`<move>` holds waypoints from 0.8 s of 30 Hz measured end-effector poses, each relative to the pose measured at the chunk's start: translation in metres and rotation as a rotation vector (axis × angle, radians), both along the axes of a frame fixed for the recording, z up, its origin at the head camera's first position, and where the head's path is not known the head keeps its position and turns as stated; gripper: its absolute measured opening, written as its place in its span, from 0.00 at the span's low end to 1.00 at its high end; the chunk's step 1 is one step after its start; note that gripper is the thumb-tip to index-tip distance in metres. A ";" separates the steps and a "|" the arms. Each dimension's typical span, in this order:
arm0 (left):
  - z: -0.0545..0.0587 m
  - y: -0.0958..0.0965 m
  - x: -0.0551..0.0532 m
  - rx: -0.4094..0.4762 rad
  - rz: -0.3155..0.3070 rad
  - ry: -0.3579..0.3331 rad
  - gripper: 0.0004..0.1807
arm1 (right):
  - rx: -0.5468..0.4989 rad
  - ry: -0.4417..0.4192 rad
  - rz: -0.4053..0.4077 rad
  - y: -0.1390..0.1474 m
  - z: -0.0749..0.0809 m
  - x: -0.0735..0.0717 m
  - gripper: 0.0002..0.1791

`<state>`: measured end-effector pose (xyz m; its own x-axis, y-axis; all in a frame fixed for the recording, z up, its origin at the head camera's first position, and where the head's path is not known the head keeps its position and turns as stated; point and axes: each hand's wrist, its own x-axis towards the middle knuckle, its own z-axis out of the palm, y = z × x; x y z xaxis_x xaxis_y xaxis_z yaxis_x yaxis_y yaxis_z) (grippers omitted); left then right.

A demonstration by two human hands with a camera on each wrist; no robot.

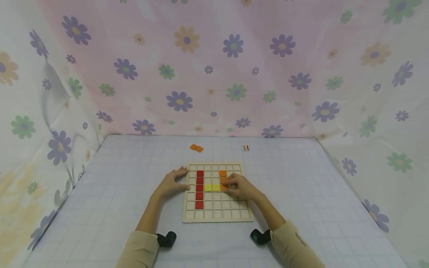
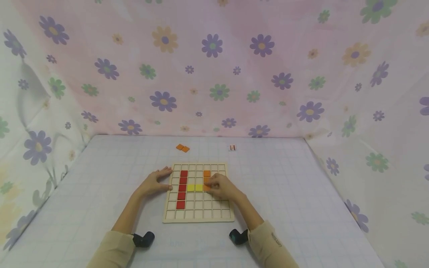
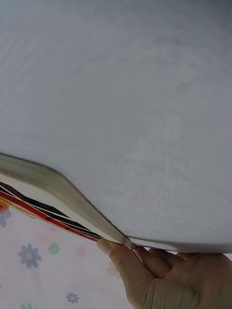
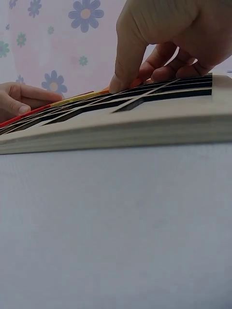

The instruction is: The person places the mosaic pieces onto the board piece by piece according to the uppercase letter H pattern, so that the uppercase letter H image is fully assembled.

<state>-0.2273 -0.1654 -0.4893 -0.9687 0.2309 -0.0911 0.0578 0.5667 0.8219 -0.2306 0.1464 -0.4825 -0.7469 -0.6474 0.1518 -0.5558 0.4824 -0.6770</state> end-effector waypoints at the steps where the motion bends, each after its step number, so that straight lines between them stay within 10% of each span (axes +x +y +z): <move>1: -0.001 0.000 0.000 -0.004 -0.002 0.002 0.41 | 0.007 0.002 -0.005 0.000 0.001 0.001 0.14; 24: 0.000 -0.002 0.000 0.011 -0.004 0.007 0.40 | -0.146 0.042 -0.132 -0.010 0.011 -0.011 0.11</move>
